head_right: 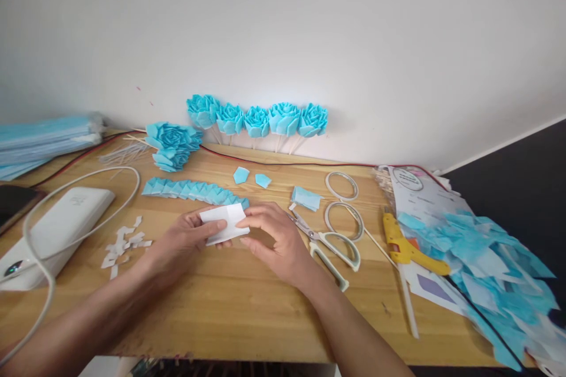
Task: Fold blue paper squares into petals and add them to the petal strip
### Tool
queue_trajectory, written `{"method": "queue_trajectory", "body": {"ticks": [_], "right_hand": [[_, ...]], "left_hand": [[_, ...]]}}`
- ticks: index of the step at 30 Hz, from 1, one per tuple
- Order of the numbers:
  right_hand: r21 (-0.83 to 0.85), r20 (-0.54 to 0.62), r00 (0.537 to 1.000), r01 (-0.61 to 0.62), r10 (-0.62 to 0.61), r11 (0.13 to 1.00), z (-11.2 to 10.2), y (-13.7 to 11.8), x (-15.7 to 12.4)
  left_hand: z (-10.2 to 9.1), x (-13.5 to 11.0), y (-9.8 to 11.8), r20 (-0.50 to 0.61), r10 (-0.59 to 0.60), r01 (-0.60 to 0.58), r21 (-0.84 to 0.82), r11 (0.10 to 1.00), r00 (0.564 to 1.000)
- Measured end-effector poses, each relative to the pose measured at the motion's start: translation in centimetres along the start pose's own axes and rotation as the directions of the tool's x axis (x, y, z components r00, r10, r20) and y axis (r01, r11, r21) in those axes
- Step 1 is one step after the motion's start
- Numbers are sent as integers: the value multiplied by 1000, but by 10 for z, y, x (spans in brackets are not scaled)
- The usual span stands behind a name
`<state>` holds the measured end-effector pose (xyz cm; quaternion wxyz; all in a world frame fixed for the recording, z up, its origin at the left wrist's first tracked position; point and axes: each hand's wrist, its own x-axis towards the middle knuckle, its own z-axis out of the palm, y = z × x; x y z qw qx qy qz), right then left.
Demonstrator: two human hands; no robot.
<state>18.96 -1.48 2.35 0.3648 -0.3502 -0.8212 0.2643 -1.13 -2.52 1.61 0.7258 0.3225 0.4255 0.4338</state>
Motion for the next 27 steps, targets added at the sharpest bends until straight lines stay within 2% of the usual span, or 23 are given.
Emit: {"method": "queue_trajectory", "body": {"ticks": [3,7,13,27], "right_hand": [[30,-26,999,-20,21,999,3,3,0],[75,-35,992,-120,123,990,6,3,-1],[41,-49,969,-239,241,970,7,-1,-3],[81,-60,963,-257,262,963,10,-2,-5]], "left_hand": [[0,-1,0,23,-21,19,63,998,1000],[0,-2,2,25,-11,7,127,992,1000],[0,-1,2,16,-12,9,157,988,1000],[-4,0,-4,41,11,-18,158,987,999]]}}
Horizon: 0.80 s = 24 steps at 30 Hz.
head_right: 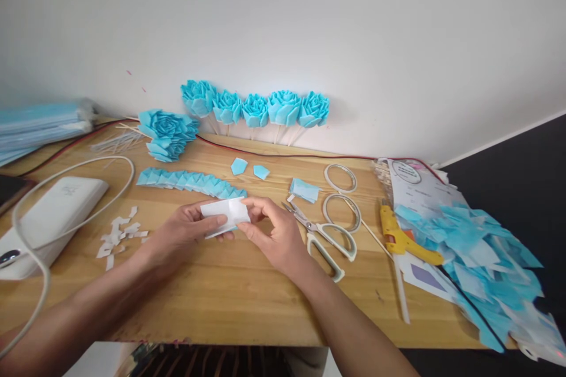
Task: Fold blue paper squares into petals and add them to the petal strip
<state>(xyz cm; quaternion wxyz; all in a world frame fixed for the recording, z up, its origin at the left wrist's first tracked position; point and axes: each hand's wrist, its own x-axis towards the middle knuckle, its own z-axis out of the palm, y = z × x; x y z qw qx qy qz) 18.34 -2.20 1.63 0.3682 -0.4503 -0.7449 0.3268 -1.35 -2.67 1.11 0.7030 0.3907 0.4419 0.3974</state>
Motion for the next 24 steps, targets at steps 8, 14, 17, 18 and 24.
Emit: {"method": "queue_trajectory", "body": {"ticks": [8,14,17,18,24], "right_hand": [[-47,-32,999,36,-38,998,1,2,2],[-80,-31,998,44,-47,996,0,1,1],[-81,-36,998,39,-42,996,1,2,0],[-80,-40,998,37,-41,996,1,2,0],[-48,-60,998,32,-35,998,1,2,2]], "left_hand": [[2,-1,3,45,-14,13,19,1000,999],[3,0,3,40,-22,20,43,999,999],[3,0,4,52,-11,9,48,999,999],[2,0,4,57,-5,2,47,999,998],[3,0,2,74,67,-75,105,992,995]]}}
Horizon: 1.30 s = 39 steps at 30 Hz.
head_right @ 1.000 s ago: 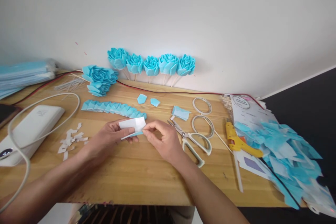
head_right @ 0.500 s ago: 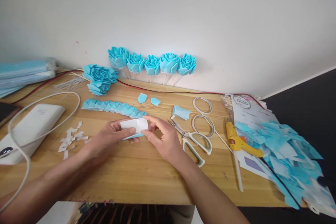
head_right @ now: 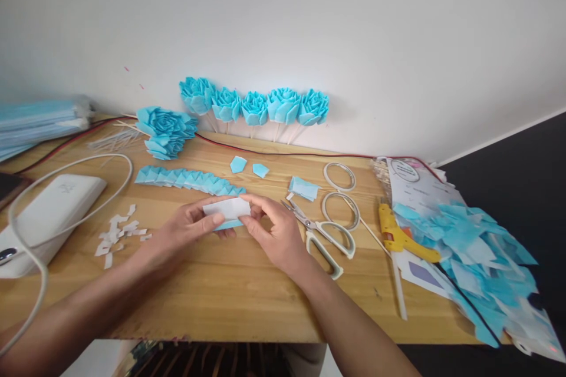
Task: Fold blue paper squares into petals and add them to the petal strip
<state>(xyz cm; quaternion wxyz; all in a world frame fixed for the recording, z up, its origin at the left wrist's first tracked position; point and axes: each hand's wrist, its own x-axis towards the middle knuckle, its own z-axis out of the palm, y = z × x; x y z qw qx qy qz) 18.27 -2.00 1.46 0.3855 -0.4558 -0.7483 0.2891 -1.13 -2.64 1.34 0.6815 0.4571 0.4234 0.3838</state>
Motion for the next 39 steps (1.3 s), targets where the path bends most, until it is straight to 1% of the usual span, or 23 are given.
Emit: {"method": "queue_trajectory", "body": {"ticks": [4,6,9,11,13,15,18,21,23,26,29,32,34,36,39], "right_hand": [[29,2,1000,-23,23,999,0,-1,0],[75,32,998,-62,60,995,0,-1,0],[212,126,981,-175,150,962,-2,0,0],[308,210,962,-232,172,923,-4,-1,1],[326,270,948,-252,166,911,-4,-3,1],[266,286,943,-246,168,932,-3,-6,1],[172,272,945,-233,182,957,1,-10,1],[186,250,948,-247,197,951,2,-11,1],[193,239,947,-265,217,945,1,-11,1],[162,253,944,-258,213,952,0,-11,2],[172,272,941,-254,202,952,0,-12,3],[219,210,956,-252,207,943,2,-12,2],[236,152,967,-236,204,943,4,-11,2],[234,124,972,-224,199,946,6,-10,1],[209,105,975,-215,197,954,8,-8,0]], "left_hand": [[3,-2,0,-30,24,-22,42,999,999],[4,-2,1,-49,20,-15,88,996,999],[3,-1,0,-90,47,-30,183,983,995],[3,-1,-1,-100,87,-61,242,968,991],[3,-1,-3,-94,136,-102,301,948,986],[5,-2,-4,-86,180,-139,353,925,980],[7,-3,-3,-78,206,-158,403,902,976],[6,-3,-1,-96,203,-150,394,907,975],[4,-2,0,-109,199,-156,318,935,974],[3,-2,3,-122,197,-180,134,974,973],[2,-2,4,-102,204,-208,-26,978,974],[3,-1,5,-69,201,-207,-107,972,977],[4,0,4,-48,141,-144,-78,986,989],[5,1,5,-35,68,-67,23,997,997],[6,1,5,-75,55,-43,144,989,996]]}}
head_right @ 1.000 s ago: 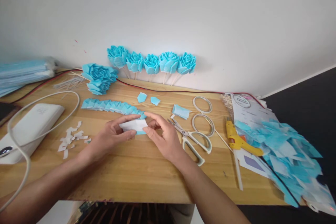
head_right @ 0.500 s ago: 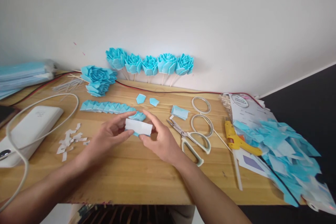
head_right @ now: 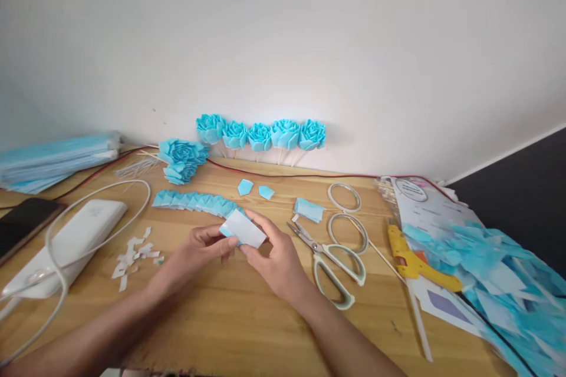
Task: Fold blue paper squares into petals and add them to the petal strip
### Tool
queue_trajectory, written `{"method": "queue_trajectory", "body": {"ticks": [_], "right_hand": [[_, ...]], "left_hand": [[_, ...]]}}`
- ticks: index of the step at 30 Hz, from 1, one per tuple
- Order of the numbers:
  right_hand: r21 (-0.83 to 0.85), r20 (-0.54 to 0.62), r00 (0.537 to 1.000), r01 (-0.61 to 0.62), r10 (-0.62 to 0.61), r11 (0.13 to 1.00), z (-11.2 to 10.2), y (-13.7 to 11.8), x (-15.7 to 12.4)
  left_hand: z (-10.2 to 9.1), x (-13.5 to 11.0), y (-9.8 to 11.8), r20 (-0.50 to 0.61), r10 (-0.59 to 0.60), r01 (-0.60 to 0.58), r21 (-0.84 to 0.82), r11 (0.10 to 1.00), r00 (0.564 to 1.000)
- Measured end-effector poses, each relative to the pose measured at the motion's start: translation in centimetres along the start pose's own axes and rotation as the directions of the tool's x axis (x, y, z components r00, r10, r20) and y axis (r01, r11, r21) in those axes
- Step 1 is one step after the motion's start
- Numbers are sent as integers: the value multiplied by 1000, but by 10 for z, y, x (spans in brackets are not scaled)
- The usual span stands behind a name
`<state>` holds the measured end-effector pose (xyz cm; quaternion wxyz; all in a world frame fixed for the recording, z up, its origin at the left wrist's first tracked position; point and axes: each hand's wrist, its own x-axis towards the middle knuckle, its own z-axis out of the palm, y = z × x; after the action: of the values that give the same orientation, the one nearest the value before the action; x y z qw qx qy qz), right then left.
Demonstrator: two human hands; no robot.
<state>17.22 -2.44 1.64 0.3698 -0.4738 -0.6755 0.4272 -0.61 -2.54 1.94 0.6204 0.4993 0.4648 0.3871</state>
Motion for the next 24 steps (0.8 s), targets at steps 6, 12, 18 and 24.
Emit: {"method": "queue_trajectory", "body": {"ticks": [6,12,18,24], "right_hand": [[160,119,991,-82,63,984,-4,-1,1],[112,55,992,-116,110,987,-4,0,2],[120,55,994,-102,96,988,-4,3,1],[183,122,988,-119,97,976,-2,-5,0]], "left_hand": [[-1,-2,-4,-3,-5,5,31,1000,1000],[-1,-1,-9,13,-20,20,68,998,1000],[-2,-1,-9,-22,-20,22,115,993,1000],[-1,-2,-6,-44,-17,22,115,993,999]]}}
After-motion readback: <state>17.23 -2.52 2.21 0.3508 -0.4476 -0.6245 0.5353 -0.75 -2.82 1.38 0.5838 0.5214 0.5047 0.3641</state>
